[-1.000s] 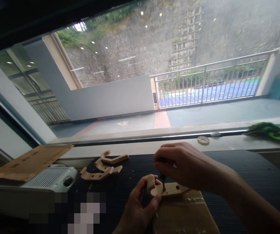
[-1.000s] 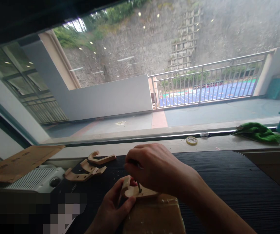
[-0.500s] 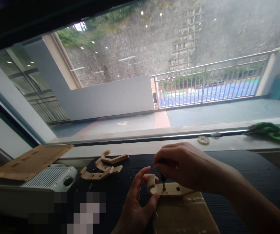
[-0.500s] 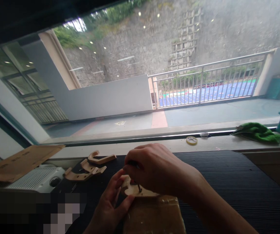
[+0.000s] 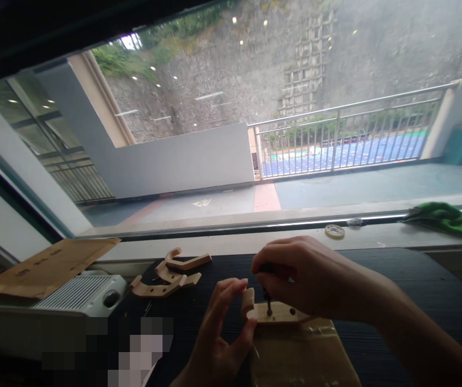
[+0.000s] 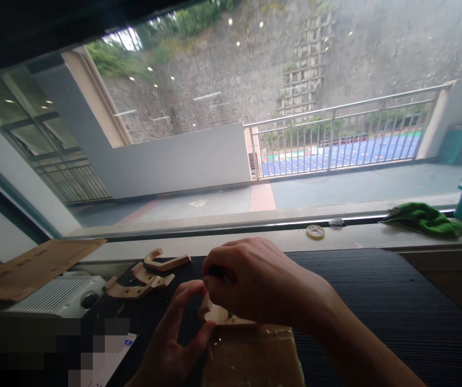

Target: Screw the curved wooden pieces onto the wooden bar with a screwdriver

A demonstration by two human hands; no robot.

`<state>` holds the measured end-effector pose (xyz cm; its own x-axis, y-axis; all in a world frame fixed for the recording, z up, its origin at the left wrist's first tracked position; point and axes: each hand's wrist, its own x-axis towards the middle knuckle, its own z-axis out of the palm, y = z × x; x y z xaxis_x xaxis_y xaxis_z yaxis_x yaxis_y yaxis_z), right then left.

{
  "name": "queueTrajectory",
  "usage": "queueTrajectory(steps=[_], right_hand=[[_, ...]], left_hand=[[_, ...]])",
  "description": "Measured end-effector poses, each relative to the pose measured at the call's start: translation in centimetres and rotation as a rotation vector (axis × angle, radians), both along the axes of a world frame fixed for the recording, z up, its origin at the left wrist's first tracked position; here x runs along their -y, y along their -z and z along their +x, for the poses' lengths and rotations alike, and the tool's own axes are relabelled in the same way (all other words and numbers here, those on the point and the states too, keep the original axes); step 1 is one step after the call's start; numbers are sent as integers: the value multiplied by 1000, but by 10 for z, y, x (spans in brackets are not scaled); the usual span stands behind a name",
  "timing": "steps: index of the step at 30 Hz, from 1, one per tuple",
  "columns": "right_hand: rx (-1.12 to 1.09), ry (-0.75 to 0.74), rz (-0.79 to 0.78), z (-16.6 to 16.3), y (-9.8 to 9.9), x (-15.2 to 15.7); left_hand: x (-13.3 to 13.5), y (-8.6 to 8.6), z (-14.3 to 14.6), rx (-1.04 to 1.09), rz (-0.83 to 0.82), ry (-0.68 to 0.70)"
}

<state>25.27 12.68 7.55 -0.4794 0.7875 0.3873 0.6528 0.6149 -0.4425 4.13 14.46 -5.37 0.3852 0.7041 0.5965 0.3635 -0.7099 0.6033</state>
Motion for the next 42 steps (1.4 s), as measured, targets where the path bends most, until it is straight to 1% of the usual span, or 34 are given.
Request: queueTrajectory(steps=[3, 7, 9, 12, 14, 16, 19, 21, 24, 27, 29, 31, 33, 38, 42], right_hand=[[-10, 43, -3, -2, 3, -4], [-29, 106, 3, -2, 5, -10], [-29, 114, 3, -2, 4, -10], [-6, 86, 15, -2, 2, -6], [8, 52, 21, -3, 2, -3], [20, 29, 16, -2, 2, -2], [38, 53, 8, -1, 4, -4], [40, 75, 7, 0, 5, -5], [38, 54, -10, 0, 5, -7], [43, 37, -28, -2, 6, -8], [46, 65, -29, -2, 7, -9], [46, 99, -25, -2, 8, -10], [49, 103, -17, -2, 8, -9], [46, 33, 29, -2, 3, -1], [38, 4, 17, -3, 2, -2]], left_hand=[[-1, 1, 0, -35, 28, 50], [-1, 0, 3, -33, -6, 49], [0, -1, 4, -17, -10, 44], [1, 1, 5, 14, -26, 43], [2, 5, 4, 39, -50, 19], [3, 8, 4, 60, -71, -36], [6, 8, 4, 41, -102, -87], [7, 3, 5, 16, -94, -52], [9, -2, 5, -6, -45, 30], [11, -2, 4, -35, -26, 3], [11, -1, 4, -63, -47, -22], [11, -1, 4, -78, -61, -3], [11, -1, 5, -70, -34, 4], [8, 3, 3, -80, 57, 33], [6, -1, 3, -92, 60, 84]])
